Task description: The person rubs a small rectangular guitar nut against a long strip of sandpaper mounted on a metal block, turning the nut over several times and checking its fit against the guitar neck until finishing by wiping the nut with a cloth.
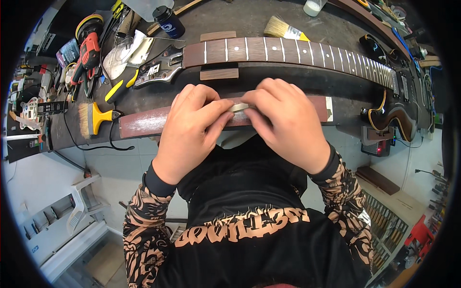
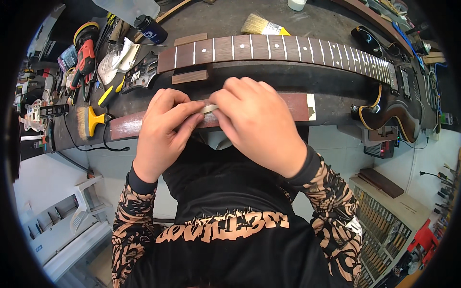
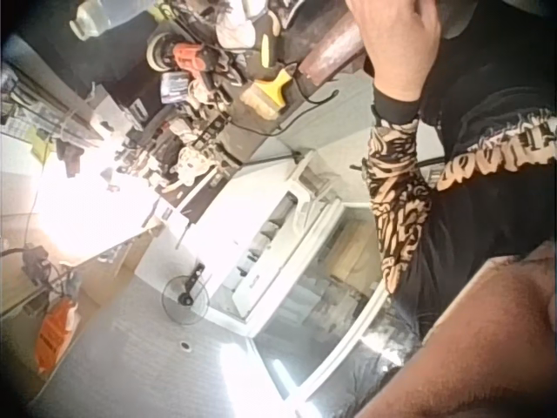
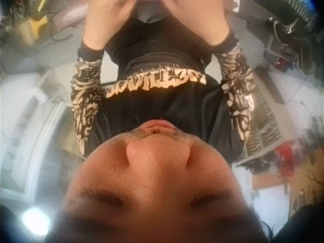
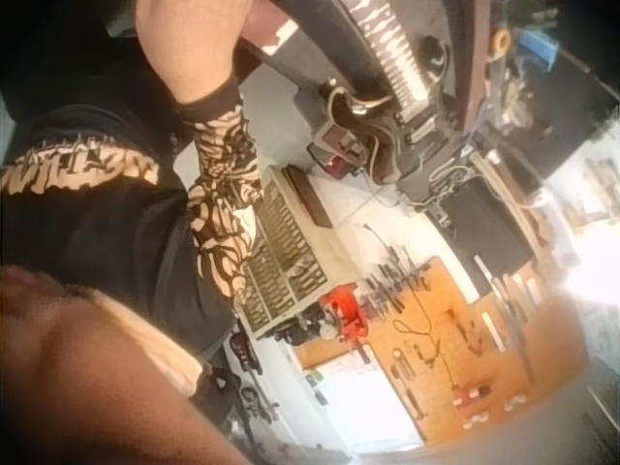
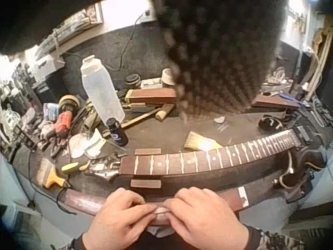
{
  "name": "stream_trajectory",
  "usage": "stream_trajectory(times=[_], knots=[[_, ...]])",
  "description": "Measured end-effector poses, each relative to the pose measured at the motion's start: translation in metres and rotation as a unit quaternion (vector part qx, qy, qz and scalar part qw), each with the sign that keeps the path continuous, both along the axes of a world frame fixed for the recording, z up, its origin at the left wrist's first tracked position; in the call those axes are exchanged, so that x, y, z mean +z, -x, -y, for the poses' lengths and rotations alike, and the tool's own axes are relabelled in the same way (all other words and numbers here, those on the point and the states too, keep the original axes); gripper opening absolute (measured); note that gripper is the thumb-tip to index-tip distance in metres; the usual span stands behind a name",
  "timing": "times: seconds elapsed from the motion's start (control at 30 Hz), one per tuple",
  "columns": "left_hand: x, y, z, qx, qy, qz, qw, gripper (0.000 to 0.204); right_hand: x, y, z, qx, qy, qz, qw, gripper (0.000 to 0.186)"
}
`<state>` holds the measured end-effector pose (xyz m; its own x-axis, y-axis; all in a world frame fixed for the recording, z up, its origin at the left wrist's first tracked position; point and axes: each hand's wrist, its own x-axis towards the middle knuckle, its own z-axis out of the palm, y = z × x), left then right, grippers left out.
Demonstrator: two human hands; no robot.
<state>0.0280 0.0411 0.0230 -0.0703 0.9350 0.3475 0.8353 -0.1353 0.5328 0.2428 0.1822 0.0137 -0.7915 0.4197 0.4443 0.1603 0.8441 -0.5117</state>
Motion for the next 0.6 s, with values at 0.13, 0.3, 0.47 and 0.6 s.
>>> stream_trajectory(times=[0.13, 0.3, 0.47, 0.6], knots=[[0.002, -0.009, -0.007, 0.008, 0.009, 0.010, 1.000, 0.020, -0.002, 0.001, -0.010, 0.032, -0.011, 0.031, 0.999, 0.022], [-0.015, -0.045, -0.037, -0.066, -0.040, 0.000, 0.997, 0.018, 0.009, -0.049, -0.027, -0.010, -0.027, 0.068, 0.997, 0.023], [-0.028, -0.098, -0.082, -0.093, -0.128, -0.023, 0.987, 0.013, 0.031, -0.089, -0.037, -0.090, -0.006, 0.120, 0.989, 0.019], [-0.023, -0.080, -0.072, -0.071, -0.135, -0.054, 0.987, 0.012, 0.038, -0.066, -0.024, -0.085, -0.007, 0.129, 0.988, 0.018]])
